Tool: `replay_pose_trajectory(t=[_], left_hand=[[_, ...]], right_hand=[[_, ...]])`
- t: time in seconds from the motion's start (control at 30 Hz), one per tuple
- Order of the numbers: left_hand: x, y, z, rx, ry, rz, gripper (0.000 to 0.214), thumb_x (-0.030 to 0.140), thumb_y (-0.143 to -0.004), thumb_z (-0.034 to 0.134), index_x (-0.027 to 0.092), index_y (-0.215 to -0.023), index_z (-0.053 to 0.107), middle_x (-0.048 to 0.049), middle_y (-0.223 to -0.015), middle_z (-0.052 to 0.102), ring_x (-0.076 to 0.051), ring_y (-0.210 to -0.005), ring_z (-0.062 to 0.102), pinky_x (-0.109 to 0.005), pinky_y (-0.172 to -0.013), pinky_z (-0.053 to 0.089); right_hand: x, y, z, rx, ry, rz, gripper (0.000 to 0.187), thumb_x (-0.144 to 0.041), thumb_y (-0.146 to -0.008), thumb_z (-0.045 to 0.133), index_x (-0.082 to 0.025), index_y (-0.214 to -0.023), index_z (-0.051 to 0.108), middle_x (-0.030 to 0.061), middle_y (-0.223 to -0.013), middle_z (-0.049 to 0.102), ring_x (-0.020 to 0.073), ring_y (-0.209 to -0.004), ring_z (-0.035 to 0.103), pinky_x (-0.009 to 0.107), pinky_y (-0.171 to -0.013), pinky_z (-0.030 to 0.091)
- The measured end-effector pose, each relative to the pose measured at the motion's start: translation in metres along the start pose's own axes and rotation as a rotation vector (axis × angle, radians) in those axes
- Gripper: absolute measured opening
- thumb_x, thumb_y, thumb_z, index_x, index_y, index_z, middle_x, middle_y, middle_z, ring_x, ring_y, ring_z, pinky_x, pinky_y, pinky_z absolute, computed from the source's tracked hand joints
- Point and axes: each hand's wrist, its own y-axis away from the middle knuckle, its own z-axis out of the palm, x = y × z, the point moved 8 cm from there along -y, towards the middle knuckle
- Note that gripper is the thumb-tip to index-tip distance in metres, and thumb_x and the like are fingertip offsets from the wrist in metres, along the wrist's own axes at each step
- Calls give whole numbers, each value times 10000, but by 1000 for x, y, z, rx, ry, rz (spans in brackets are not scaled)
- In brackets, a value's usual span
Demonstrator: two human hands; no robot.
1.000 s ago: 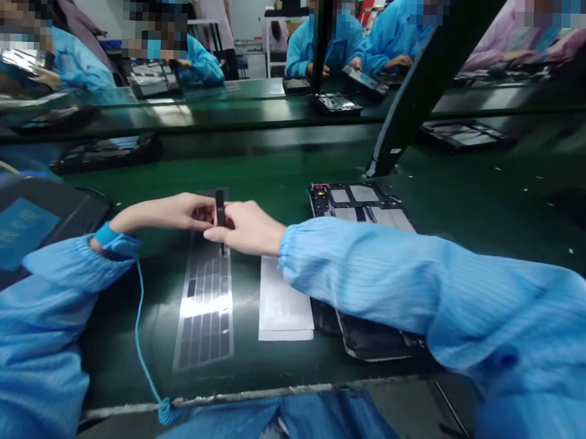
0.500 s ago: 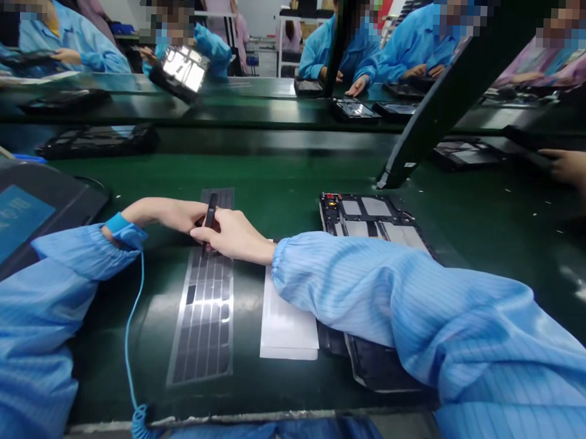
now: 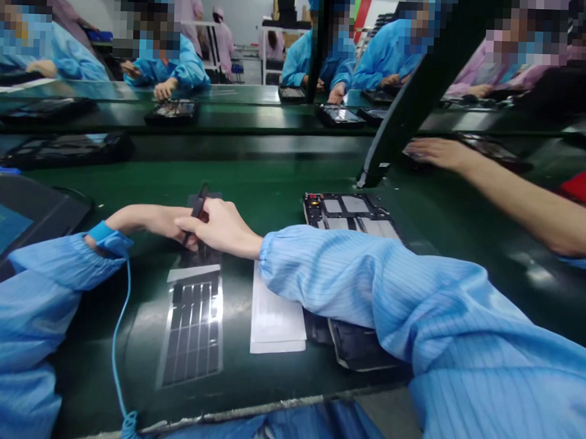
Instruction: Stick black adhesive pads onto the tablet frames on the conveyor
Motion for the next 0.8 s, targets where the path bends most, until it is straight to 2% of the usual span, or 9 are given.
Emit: replay_pose_trajectory(t=[0.07,0.13,0.2,0.3,0.37,0.43,0.5,0.63,0.8], left_hand=[[-5,1,4,-77,-27,-17,183,298,-618,630,159,-718,567,2,-667,573,-162,-645,537,-225,-572,423],[-5,-1,0,-27,-93,-33,233,366,-682,607,161,-776,550,-3,-684,550,-158,-640,507,-231,-562,403],[10,-4,-14,203,-157,-19,261,408,-742,560,160,-815,525,-11,-706,536,-153,-626,482,-243,-563,388],[60,-2,-24,665,-90,147,193,352,-814,495,171,-862,448,-30,-831,534,-159,-718,498,-268,-648,406],[100,-3,-8,786,23,338,133,266,-829,473,184,-812,370,-46,-916,517,-165,-834,508,-287,-737,417],[134,-9,17,767,66,512,169,207,-813,485,193,-794,317,-65,-963,493,-168,-896,499,-313,-785,420],[153,-15,41,718,68,616,193,162,-800,492,197,-809,303,-85,-1006,472,-173,-932,486,-330,-791,427],[155,-20,64,717,82,660,194,117,-804,471,201,-818,297,-91,-1017,458,-172,-903,487,-324,-723,446],[147,-22,73,683,60,669,220,86,-789,483,203,-829,300,-103,-1039,475,-187,-924,481,-366,-758,435]], right_hand=[[-22,3,-27,51,-66,-13,242,-335,-820,557,-133,-694,518,31,-656,617,118,-610,608,229,-579,501],[-39,16,-63,105,-79,-4,258,-326,-832,548,-132,-669,497,8,-596,580,93,-543,583,208,-533,498],[-43,39,-101,169,-16,53,266,-291,-836,552,-126,-637,489,-10,-525,529,76,-468,544,187,-469,474],[-18,84,-136,200,5,190,273,-264,-840,549,-130,-614,474,-24,-461,486,60,-390,484,161,-372,415],[13,109,-140,204,-80,328,257,-252,-862,512,-133,-640,462,-25,-473,490,51,-373,466,152,-346,396],[40,124,-136,218,-160,421,235,-241,-881,472,-136,-672,446,-34,-480,484,44,-358,454,144,-332,385],[55,127,-132,230,-165,419,229,-259,-888,454,-144,-691,429,-48,-461,473,41,-323,435,136,-301,352],[61,120,-133,258,-37,318,245,-341,-881,449,-160,-720,410,-62,-446,486,39,-260,409,133,-250,287],[61,120,-138,292,-34,293,229,-345,-891,416,-172,-744,383,-73,-426,476,50,-253,424,133,-243,296]])
